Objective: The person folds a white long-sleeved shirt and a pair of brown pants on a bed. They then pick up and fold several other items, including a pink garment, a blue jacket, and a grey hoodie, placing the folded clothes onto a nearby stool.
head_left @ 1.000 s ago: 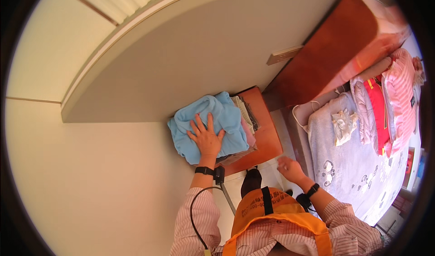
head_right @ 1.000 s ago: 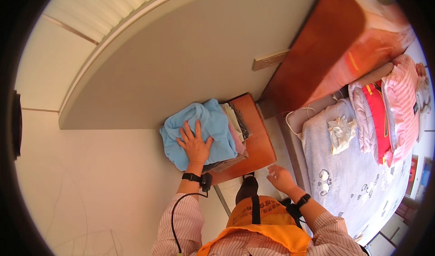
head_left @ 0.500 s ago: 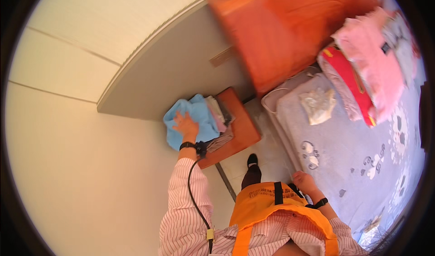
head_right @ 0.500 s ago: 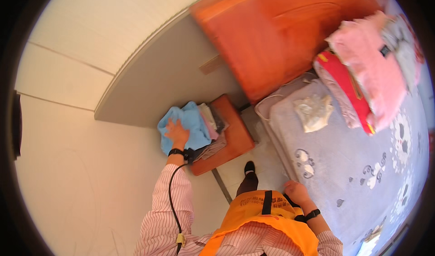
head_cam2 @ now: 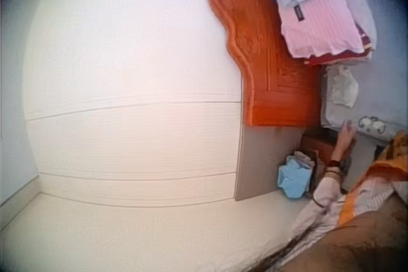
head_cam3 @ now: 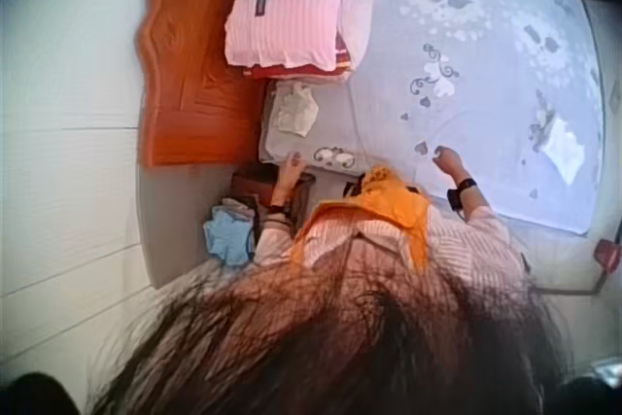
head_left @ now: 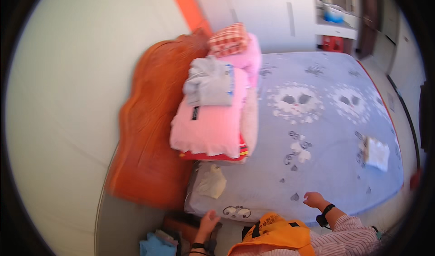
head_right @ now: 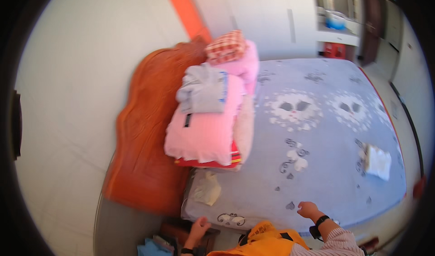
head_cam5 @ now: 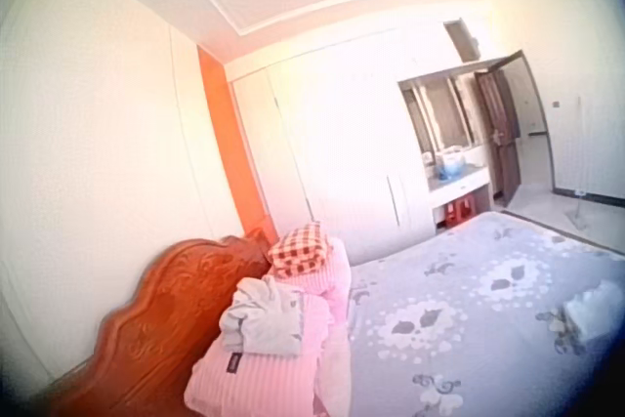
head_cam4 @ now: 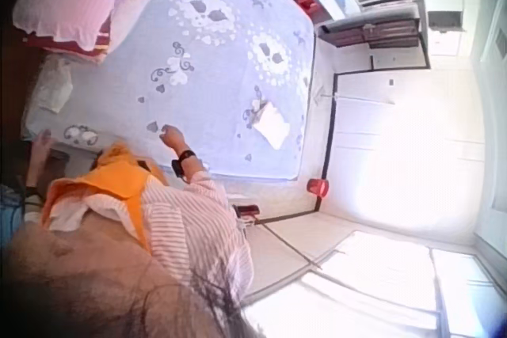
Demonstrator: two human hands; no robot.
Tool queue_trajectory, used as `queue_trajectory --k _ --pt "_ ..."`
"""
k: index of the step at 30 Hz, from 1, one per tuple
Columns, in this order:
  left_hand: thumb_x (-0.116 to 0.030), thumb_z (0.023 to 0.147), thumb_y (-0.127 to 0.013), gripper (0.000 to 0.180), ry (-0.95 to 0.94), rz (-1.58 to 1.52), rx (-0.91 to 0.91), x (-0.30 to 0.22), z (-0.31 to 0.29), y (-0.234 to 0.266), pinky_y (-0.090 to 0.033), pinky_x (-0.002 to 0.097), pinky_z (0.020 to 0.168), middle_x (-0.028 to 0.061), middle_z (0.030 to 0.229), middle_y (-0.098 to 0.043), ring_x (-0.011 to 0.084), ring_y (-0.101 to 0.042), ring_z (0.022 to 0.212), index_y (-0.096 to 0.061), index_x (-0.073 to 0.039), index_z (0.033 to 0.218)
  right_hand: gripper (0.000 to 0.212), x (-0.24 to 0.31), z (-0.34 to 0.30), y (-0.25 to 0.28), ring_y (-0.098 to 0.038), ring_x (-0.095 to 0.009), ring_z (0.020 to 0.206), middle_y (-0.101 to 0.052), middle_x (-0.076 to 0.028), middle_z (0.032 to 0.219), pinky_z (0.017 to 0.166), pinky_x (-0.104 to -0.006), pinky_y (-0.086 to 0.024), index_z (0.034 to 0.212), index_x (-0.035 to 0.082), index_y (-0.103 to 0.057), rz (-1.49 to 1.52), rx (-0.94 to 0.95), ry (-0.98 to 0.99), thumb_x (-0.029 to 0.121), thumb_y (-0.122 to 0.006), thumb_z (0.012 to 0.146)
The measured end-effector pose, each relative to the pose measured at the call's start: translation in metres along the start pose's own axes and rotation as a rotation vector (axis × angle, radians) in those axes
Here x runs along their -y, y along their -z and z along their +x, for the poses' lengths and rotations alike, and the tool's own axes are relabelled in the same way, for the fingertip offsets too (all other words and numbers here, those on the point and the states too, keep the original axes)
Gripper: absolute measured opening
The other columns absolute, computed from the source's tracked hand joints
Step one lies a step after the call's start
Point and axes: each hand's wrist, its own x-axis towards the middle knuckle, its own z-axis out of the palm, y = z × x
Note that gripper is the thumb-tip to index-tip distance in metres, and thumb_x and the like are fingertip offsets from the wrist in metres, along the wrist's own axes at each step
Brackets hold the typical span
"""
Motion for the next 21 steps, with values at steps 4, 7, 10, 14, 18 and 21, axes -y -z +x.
queue_trajectory --k 4,7,10,14,18,21 --pt "-0.013 0.086 -0.069 0.043 -0.135 -0.158 0.035 -0.056 0.075 0.015 -0.051 0.0316 0.087 0.0128 0.108 -0.066 0.0189 -0.062 0.099 -0.055 0.003 0.124 0.031 -0.002 -0.025 -0.031 -0.065 -0.036 0.099 -0.071 -0.016 0.101 0.083 -0.0468 -0.053 0.100 0.009 -0.070 -0.050 -0.020 -0.042 0.031 -0.061 0.081" --pt "-0.012 0.086 -0.069 0.039 -0.034 -0.171 0.133 -0.019 0.121 0.006 -0.051 0.0286 0.079 0.0085 0.100 -0.065 0.0151 -0.063 0.091 -0.056 0.002 0.120 0.033 0.000 -0.059 -0.048 -0.065 -0.036 0.100 -0.070 -0.018 0.105 0.084 -0.0468 -0.053 0.102 0.004 -0.071 0.072 -0.009 -0.162 0.028 -0.060 0.083" --pt "-0.013 0.086 -0.069 0.039 0.041 0.116 0.423 0.024 0.149 -0.030 -0.049 0.0261 0.072 0.0061 0.100 -0.066 0.0138 -0.064 0.088 -0.057 0.001 0.121 0.036 0.001 -0.094 -0.079 -0.064 -0.035 0.104 -0.070 -0.019 0.108 0.087 -0.0457 -0.051 0.106 0.001 -0.071 0.170 0.056 -0.266 0.028 -0.060 0.085" --pt "-0.017 0.089 -0.067 0.039 0.216 0.094 0.639 -0.015 0.150 -0.052 -0.050 0.0280 0.074 0.0063 0.103 -0.067 0.0157 -0.065 0.090 -0.058 0.000 0.122 0.034 0.002 -0.112 -0.110 -0.066 -0.037 0.098 -0.070 -0.020 0.102 0.084 -0.0463 -0.052 0.099 0.001 -0.072 0.217 0.072 -0.350 0.029 -0.061 0.083" --pt "-0.025 0.096 -0.061 0.030 -0.076 -0.120 0.767 -0.158 0.151 -0.027 -0.050 0.0288 0.081 0.0061 0.105 -0.066 0.0151 -0.063 0.095 -0.061 -0.003 0.116 0.037 -0.026 -0.120 -0.159 -0.067 -0.038 0.090 -0.071 -0.020 0.094 0.080 -0.0478 -0.053 0.090 0.002 -0.074 0.139 -0.007 -0.374 0.036 -0.063 0.080" --pt "-0.026 0.103 -0.050 0.031 -0.277 -0.556 0.638 -0.260 0.182 -0.006 -0.049 0.0294 0.088 0.0084 0.111 -0.064 0.0165 -0.060 0.100 -0.055 -0.003 0.123 0.032 -0.046 -0.119 -0.180 -0.066 -0.036 0.089 -0.071 -0.017 0.089 0.080 -0.0486 -0.052 0.081 0.007 -0.073 -0.018 -0.032 -0.301 0.038 -0.064 0.079"
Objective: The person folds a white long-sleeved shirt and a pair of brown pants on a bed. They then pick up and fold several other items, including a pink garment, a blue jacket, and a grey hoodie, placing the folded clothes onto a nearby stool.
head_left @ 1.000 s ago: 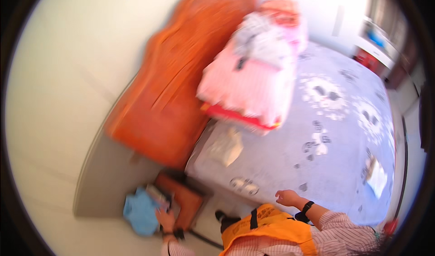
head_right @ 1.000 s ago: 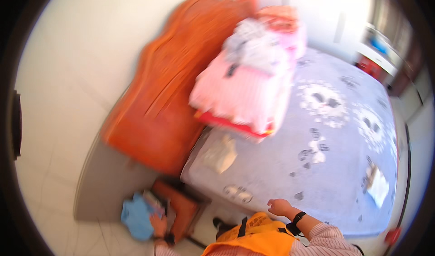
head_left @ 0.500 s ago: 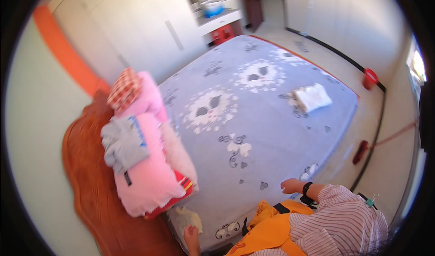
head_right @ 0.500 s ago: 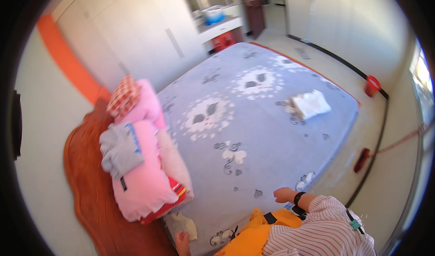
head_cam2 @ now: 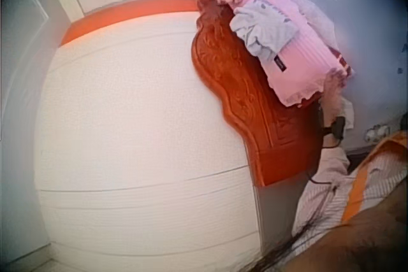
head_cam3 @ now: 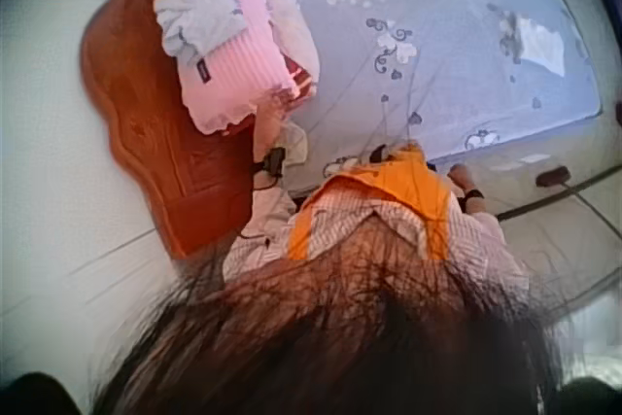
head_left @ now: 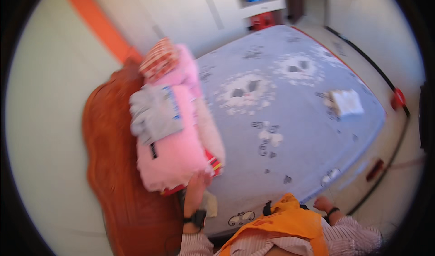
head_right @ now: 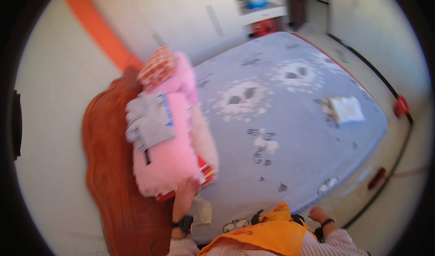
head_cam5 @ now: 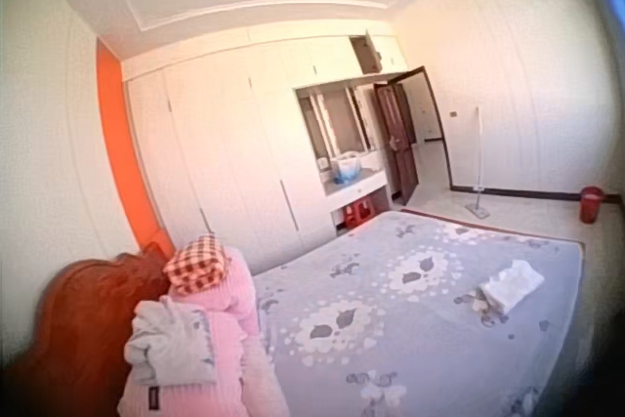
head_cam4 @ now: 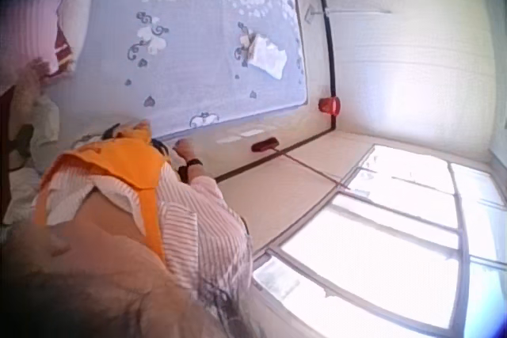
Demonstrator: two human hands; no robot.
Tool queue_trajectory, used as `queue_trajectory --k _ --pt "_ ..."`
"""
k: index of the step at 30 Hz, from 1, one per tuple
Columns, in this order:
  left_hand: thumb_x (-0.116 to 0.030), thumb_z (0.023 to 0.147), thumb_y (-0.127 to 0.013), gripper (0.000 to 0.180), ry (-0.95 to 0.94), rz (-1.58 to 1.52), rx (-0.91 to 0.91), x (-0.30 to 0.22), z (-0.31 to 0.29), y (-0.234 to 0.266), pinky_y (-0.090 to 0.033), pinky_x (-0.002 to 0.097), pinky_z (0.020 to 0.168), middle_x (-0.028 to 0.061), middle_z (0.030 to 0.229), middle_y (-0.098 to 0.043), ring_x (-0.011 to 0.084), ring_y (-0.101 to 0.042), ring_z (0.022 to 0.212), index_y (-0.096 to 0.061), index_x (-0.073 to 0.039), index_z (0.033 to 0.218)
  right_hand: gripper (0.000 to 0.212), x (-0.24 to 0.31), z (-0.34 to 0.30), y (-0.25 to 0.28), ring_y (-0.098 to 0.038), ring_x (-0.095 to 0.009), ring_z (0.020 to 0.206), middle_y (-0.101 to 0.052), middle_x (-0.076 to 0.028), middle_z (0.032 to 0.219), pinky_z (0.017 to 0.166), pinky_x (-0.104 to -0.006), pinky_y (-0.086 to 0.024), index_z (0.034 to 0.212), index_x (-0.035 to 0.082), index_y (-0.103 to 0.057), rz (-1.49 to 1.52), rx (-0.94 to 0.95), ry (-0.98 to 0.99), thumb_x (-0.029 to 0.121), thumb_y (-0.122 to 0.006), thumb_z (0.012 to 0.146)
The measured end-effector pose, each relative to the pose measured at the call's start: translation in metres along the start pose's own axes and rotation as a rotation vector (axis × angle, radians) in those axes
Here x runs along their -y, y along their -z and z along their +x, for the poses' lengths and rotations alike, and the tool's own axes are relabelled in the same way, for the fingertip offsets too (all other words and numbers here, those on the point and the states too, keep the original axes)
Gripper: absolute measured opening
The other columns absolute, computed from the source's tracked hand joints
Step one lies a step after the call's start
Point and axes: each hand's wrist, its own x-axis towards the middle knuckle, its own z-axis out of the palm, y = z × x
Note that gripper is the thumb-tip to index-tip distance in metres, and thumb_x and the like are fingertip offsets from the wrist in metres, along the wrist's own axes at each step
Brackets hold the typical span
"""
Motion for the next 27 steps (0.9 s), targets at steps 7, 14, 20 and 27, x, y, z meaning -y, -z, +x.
queue_trajectory --k 7,14,20,27 --pt "-0.032 0.095 -0.065 0.047 -0.396 -0.654 -0.583 -0.051 0.125 0.121 -0.044 0.0390 0.100 0.0115 0.127 -0.054 0.0221 -0.054 0.110 -0.050 -0.007 0.132 0.026 0.028 -0.008 -0.006 -0.070 -0.033 0.081 -0.071 -0.015 0.078 0.078 -0.0418 -0.056 0.079 0.007 -0.074 0.483 -0.105 -0.248 0.031 -0.076 0.067" --pt "-0.033 0.089 -0.072 0.058 -0.403 -0.632 -0.767 -0.074 0.212 0.082 -0.048 0.0362 0.092 0.0099 0.127 -0.056 0.0226 -0.056 0.110 -0.051 0.001 0.131 0.028 0.045 -0.015 0.055 -0.070 -0.033 0.081 -0.071 -0.016 0.080 0.077 -0.0416 -0.056 0.082 0.007 -0.074 0.443 -0.096 -0.282 0.033 -0.075 0.070" --pt "-0.037 0.087 -0.071 0.053 -0.490 -0.291 -0.958 -0.085 0.261 0.101 -0.054 0.0404 0.081 0.0122 0.119 -0.063 0.0269 -0.063 0.095 -0.058 0.004 0.119 0.030 0.064 -0.025 0.054 -0.070 -0.033 0.081 -0.071 -0.017 0.081 0.077 -0.0415 -0.056 0.085 0.007 -0.075 0.428 -0.063 -0.279 0.035 -0.074 0.073" --pt "-0.026 0.091 -0.066 0.052 -0.472 -0.764 -0.602 -0.099 0.250 0.127 -0.050 0.0409 0.098 0.0113 0.130 -0.058 0.0286 -0.058 0.114 -0.051 -0.004 0.136 0.033 0.061 -0.053 0.047 -0.070 -0.034 0.081 -0.071 -0.018 0.083 0.076 -0.0414 -0.056 0.088 0.007 -0.075 0.419 -0.051 -0.324 0.037 -0.073 0.076"
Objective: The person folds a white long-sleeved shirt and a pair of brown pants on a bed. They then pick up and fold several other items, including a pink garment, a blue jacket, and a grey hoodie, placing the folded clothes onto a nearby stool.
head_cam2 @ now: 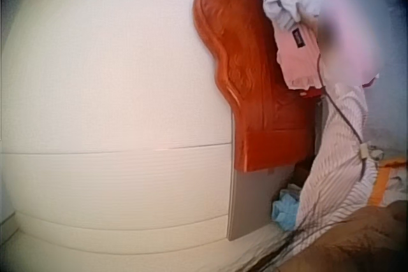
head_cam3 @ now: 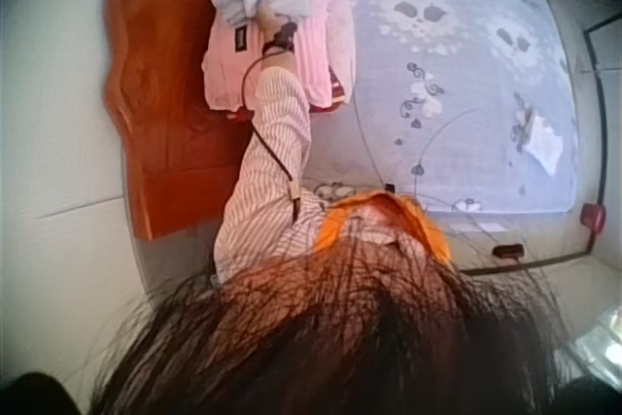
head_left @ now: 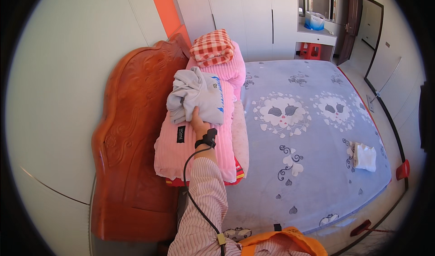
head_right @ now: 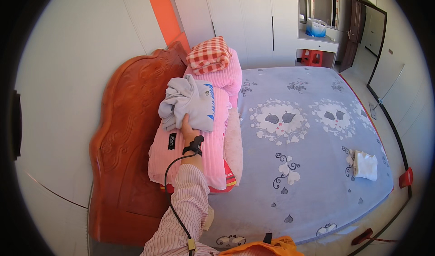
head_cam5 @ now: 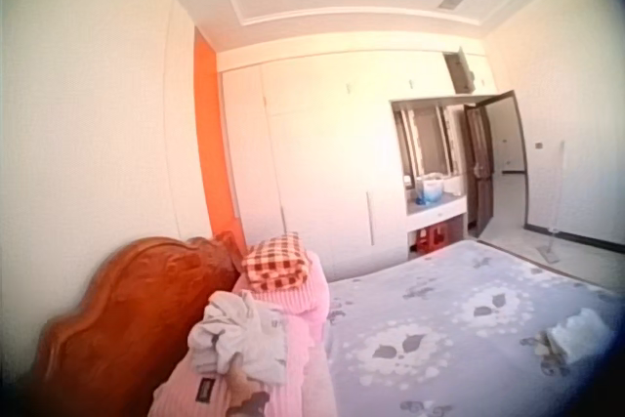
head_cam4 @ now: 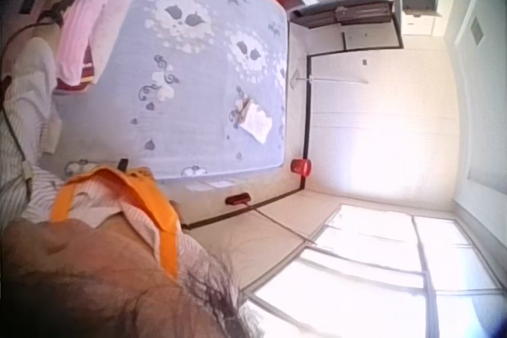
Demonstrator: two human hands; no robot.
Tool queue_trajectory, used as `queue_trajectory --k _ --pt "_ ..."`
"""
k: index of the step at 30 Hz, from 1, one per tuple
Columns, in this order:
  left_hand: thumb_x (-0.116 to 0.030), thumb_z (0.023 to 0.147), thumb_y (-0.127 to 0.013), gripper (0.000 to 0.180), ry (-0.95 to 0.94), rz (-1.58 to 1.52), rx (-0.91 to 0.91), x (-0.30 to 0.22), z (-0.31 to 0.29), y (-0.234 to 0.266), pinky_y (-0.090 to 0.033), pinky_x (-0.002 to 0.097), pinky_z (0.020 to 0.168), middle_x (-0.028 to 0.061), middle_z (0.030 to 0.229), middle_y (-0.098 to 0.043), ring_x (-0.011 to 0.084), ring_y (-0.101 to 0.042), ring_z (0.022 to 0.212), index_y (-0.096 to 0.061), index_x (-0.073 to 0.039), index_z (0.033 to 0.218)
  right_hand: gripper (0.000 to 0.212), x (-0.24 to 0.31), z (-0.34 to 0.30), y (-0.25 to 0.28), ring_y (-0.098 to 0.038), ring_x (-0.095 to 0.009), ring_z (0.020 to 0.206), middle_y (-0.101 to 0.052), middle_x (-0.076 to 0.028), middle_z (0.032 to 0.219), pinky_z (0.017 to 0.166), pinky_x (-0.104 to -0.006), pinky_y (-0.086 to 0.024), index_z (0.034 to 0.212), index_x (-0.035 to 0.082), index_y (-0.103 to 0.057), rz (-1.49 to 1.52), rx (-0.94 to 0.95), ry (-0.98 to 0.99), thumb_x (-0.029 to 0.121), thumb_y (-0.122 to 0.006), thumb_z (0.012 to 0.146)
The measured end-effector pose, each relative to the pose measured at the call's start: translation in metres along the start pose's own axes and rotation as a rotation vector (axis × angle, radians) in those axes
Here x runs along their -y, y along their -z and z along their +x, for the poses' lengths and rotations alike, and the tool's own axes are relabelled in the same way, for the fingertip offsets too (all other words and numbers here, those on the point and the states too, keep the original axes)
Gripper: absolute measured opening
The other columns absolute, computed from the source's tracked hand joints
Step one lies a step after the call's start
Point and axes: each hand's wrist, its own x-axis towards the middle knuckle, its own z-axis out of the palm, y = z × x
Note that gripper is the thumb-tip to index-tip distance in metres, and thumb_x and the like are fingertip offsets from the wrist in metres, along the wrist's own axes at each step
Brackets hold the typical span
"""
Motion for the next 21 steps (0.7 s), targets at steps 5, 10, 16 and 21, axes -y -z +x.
queue_trajectory --k 5,10,16,21 --pt "-0.018 0.089 -0.066 0.058 -0.043 0.085 0.195 -0.056 -0.010 -0.014 -0.046 0.0454 0.103 0.0114 0.134 -0.055 0.0313 -0.054 0.121 -0.044 -0.005 0.141 0.035 -0.004 -0.001 -0.006 -0.070 -0.034 0.081 -0.071 -0.018 0.084 0.075 -0.0413 -0.056 0.091 0.006 -0.075 -0.020 0.013 0.094 0.039 -0.072 0.078" --pt "-0.019 0.092 -0.062 0.055 0.036 0.089 0.320 -0.108 -0.100 -0.057 -0.045 0.0452 0.104 0.0136 0.136 -0.054 0.0315 -0.053 0.123 -0.043 -0.004 0.141 0.035 0.020 0.063 0.018 -0.070 -0.033 0.085 -0.072 -0.015 0.085 0.080 -0.0409 -0.056 0.090 0.008 -0.074 -0.001 -0.043 0.269 0.036 -0.076 0.071" --pt "-0.024 0.094 -0.059 0.053 0.031 0.355 0.183 -0.209 -0.276 -0.029 -0.047 0.0441 0.102 0.0148 0.134 -0.057 0.0305 -0.056 0.121 -0.045 -0.002 0.140 0.042 0.265 0.073 0.073 -0.065 -0.018 0.081 -0.069 -0.009 0.097 0.073 -0.0327 -0.054 0.125 0.004 -0.056 0.699 0.587 0.460 0.032 -0.062 0.094" --pt "-0.024 0.094 -0.056 0.047 0.133 0.219 -0.044 -0.189 -0.471 0.002 -0.047 0.0445 0.102 0.0165 0.127 -0.062 0.0311 -0.060 0.115 -0.050 -0.002 0.135 0.068 0.368 0.062 0.042 -0.054 -0.034 0.119 -0.053 -0.022 0.136 0.100 -0.0497 -0.044 0.145 0.006 -0.036 1.057 1.246 0.418 0.054 -0.047 0.098"
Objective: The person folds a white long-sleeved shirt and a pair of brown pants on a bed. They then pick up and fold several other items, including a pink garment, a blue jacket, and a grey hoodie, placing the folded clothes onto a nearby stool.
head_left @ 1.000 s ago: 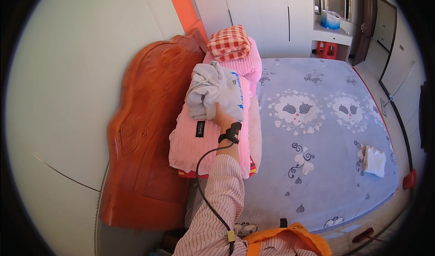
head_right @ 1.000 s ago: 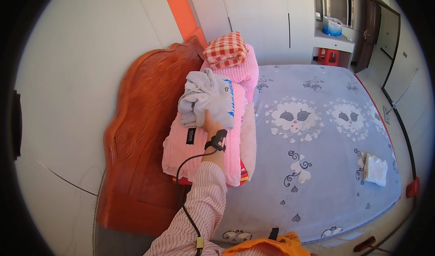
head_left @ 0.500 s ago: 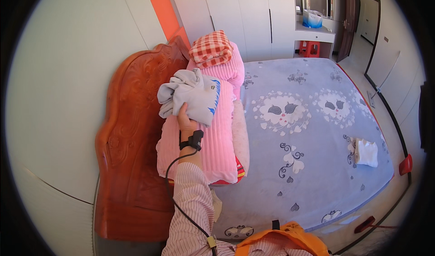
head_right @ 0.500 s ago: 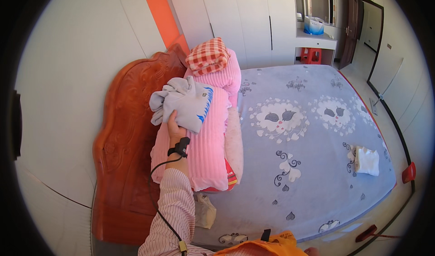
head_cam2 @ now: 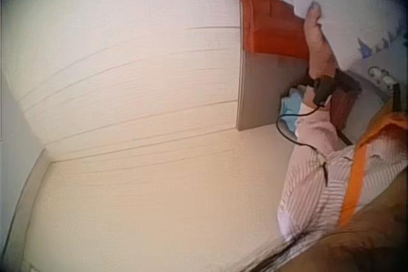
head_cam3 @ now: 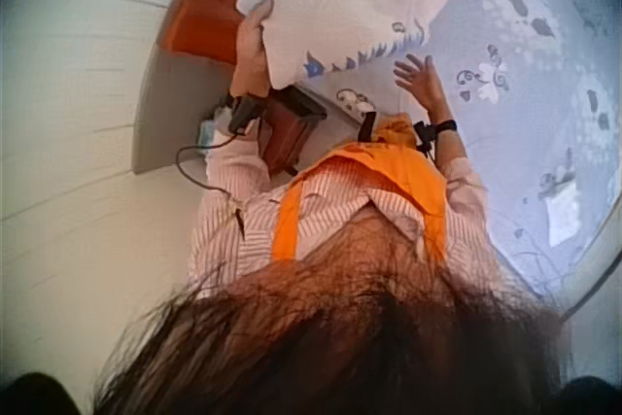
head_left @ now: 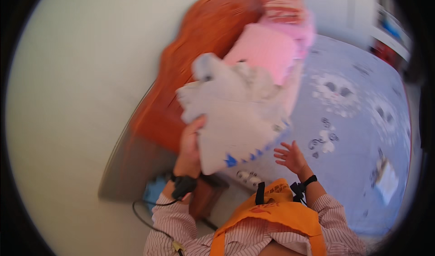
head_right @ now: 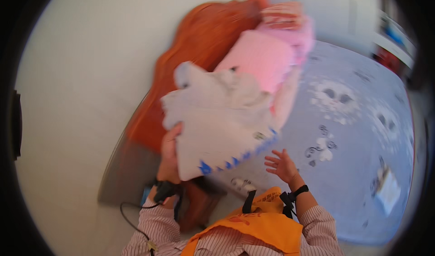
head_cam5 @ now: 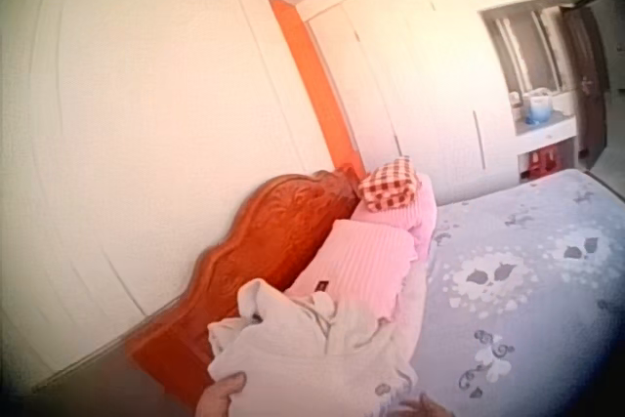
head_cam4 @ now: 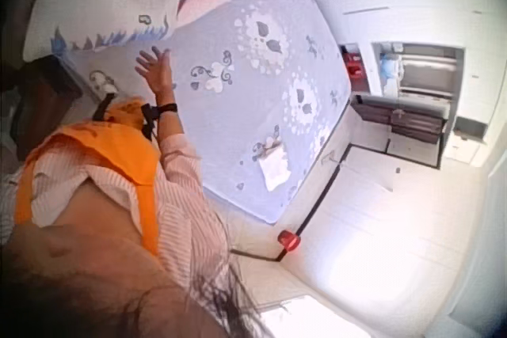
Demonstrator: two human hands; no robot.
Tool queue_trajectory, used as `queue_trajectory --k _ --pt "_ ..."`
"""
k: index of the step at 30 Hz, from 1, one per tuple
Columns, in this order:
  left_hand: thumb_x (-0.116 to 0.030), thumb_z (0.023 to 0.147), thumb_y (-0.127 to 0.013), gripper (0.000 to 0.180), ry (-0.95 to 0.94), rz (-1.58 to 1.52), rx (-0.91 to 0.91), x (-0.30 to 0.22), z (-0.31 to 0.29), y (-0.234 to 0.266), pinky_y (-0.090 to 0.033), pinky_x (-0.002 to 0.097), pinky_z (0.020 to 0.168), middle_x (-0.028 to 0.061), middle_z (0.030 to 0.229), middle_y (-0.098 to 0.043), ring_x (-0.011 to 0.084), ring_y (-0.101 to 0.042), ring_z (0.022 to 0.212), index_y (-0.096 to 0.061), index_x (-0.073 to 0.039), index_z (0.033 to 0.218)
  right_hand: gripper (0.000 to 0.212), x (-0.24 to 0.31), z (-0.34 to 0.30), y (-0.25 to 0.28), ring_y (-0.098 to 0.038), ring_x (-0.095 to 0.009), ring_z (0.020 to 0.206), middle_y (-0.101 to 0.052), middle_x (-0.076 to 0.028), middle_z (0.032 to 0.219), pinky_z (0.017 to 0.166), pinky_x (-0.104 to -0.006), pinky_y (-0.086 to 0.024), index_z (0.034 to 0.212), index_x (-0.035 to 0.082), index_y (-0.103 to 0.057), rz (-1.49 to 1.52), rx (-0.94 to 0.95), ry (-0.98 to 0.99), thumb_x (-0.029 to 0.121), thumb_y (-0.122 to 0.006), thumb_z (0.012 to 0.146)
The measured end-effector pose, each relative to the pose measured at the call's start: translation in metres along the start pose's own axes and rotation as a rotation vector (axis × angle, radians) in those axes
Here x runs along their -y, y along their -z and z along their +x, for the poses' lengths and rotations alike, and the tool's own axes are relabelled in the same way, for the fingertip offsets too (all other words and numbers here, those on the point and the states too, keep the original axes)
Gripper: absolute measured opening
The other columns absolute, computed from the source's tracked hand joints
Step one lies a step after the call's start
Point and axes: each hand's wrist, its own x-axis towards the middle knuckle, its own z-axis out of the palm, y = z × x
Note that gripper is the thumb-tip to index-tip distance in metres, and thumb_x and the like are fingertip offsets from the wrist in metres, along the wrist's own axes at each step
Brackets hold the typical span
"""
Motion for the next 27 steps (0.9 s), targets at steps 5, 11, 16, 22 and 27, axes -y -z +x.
queue_trajectory --k 5,11,16,22,27 --pt "-0.018 0.091 -0.062 0.042 0.261 -0.321 -0.120 0.095 -0.097 0.068 -0.050 0.0438 0.100 0.0164 0.119 -0.067 0.0289 -0.065 0.108 -0.057 0.003 0.127 0.055 -0.083 -0.009 0.060 -0.045 -0.031 0.133 -0.052 -0.014 0.142 0.110 -0.0483 -0.037 0.146 0.006 -0.040 0.229 0.158 -0.137 0.038 -0.045 0.100" --pt "-0.013 0.091 -0.062 0.046 0.243 -0.476 -0.065 0.153 -0.200 0.197 -0.049 0.0431 0.102 0.0161 0.127 -0.063 0.0297 -0.063 0.114 -0.054 0.004 0.132 0.048 -0.080 -0.056 0.073 -0.052 -0.028 0.127 -0.054 -0.013 0.140 0.106 -0.0438 -0.043 0.142 0.005 -0.045 -0.140 0.084 -0.265 0.027 -0.047 0.099" --pt "-0.009 0.088 -0.064 0.049 -0.019 -0.250 -0.186 0.145 -0.267 0.272 -0.049 0.0399 0.101 0.0130 0.128 -0.063 0.0271 -0.063 0.114 -0.053 0.002 0.135 0.042 -0.113 0.006 -0.022 -0.057 -0.025 0.122 -0.057 -0.011 0.137 0.103 -0.0400 -0.048 0.139 0.005 -0.050 -0.360 0.326 -0.339 0.018 -0.049 0.099" --pt "-0.003 0.085 -0.065 0.047 -0.285 -0.084 -0.526 0.090 -0.333 0.414 -0.052 0.0380 0.094 0.0108 0.122 -0.066 0.0243 -0.066 0.107 -0.056 0.001 0.131 0.042 -0.255 0.101 -0.208 -0.062 -0.024 0.115 -0.060 -0.011 0.130 0.098 -0.0393 -0.052 0.136 0.005 -0.050 -0.469 0.436 -0.370 0.021 -0.058 0.098" --pt "-0.002 0.082 -0.064 0.044 -0.375 -0.107 -0.830 0.030 -0.369 0.522 -0.055 0.0395 0.089 0.0128 0.115 -0.068 0.0272 -0.067 0.101 -0.059 0.002 0.126 0.039 -0.393 0.181 -0.295 -0.060 -0.016 0.109 -0.060 -0.004 0.122 0.093 -0.0327 -0.053 0.129 0.008 -0.053 -0.543 0.491 -0.362 0.005 -0.065 0.092"
